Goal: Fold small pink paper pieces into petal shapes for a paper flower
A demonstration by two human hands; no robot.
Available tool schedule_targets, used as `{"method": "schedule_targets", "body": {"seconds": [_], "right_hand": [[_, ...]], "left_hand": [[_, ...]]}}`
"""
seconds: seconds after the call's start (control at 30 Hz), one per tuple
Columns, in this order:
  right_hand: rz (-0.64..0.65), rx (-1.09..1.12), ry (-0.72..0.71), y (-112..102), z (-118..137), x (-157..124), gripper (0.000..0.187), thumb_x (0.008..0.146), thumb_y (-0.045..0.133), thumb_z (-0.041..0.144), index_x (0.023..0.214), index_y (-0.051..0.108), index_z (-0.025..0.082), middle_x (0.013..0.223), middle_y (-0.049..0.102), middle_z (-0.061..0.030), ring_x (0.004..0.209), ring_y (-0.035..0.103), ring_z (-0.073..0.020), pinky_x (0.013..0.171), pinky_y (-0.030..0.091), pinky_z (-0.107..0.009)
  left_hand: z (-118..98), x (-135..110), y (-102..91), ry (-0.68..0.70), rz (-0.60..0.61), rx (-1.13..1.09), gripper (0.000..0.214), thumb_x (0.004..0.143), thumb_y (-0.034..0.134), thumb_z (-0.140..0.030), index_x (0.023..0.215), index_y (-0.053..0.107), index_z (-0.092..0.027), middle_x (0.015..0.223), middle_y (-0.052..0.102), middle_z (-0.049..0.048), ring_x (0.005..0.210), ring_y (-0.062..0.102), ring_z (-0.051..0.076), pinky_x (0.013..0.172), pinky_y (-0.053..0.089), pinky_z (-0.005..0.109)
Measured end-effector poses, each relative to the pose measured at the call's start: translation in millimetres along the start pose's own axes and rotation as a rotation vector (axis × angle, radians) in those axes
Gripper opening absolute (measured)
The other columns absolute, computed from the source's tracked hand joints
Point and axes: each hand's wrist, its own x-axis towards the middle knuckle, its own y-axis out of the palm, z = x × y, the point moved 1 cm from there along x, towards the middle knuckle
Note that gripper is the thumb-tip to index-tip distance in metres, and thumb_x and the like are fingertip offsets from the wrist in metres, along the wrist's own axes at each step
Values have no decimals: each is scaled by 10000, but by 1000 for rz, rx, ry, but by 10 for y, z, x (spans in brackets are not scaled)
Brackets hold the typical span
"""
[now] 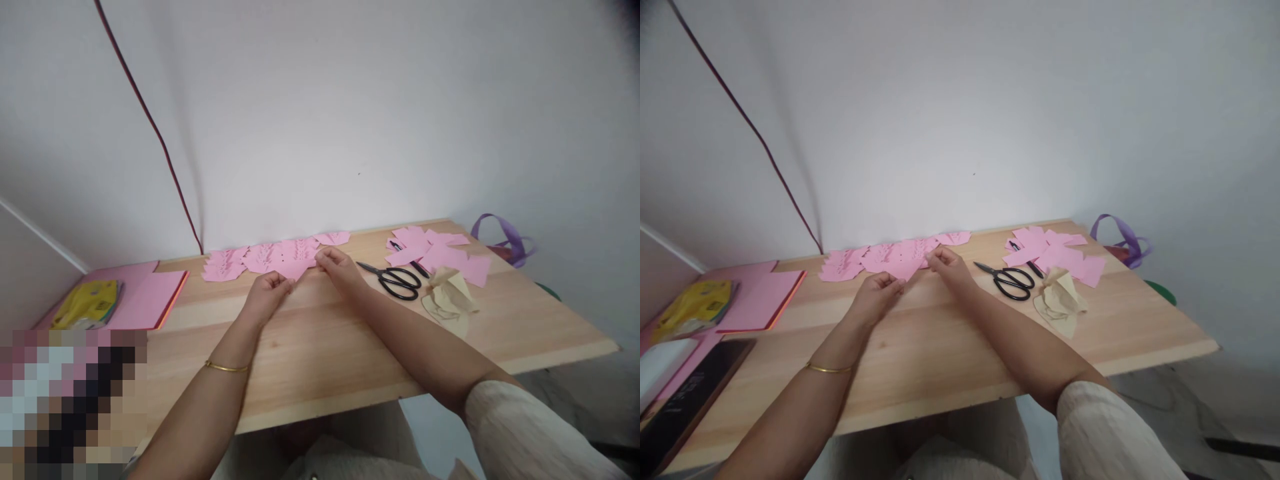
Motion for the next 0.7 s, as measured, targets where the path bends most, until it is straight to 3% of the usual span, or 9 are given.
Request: {"method": "schedule_targets", "body": {"seconds": [0.1,0.2,0.3,0.47,0.63,0.7], "right_hand": [[193,-66,40,112,-67,-66,319,722,660,478,750,561,176,687,531,18,647,473,-110,633,377,-249],[262,-60,39,187,-120,-113,324,703,674,472,757,596,163,721,576,-7,686,508,-126,646,400,-261],[225,-42,37,148,-85,-98,312,728,654,470,754,598,164,704,566,-2,675,506,-123,640,397,-257],[31,-73,-21,0,64,-26,309,783,602,478,735,548,178,687,519,19,669,480,-107,675,395,-246],[296,-142,37,121,20,-86,345,727,658,500,748,575,166,689,562,3,657,490,-115,625,400,-247],[320,-181,17,163,-7,-114,340,744,641,498,746,588,162,690,573,-4,665,497,-120,624,402,-250]], "left_hand": [[-19,-21,34,0,13,-45,326,660,699,-448,609,585,-147,561,557,-13,502,427,83,509,310,217],[-28,-40,42,9,39,-13,320,655,711,-442,622,594,-146,569,557,-13,505,423,81,502,302,214],[-20,-37,22,12,24,36,296,665,706,-419,629,592,-148,553,544,-21,501,423,83,500,303,215],[3,-14,24,-9,3,-13,287,666,710,-403,616,607,-140,557,577,-4,503,449,88,518,329,223],[51,2,65,-6,26,-180,280,650,737,-388,598,627,-136,609,635,37,564,535,110,596,404,243],[80,15,70,4,52,-218,263,645,748,-373,612,640,-135,636,652,50,599,566,122,634,429,254]]}}
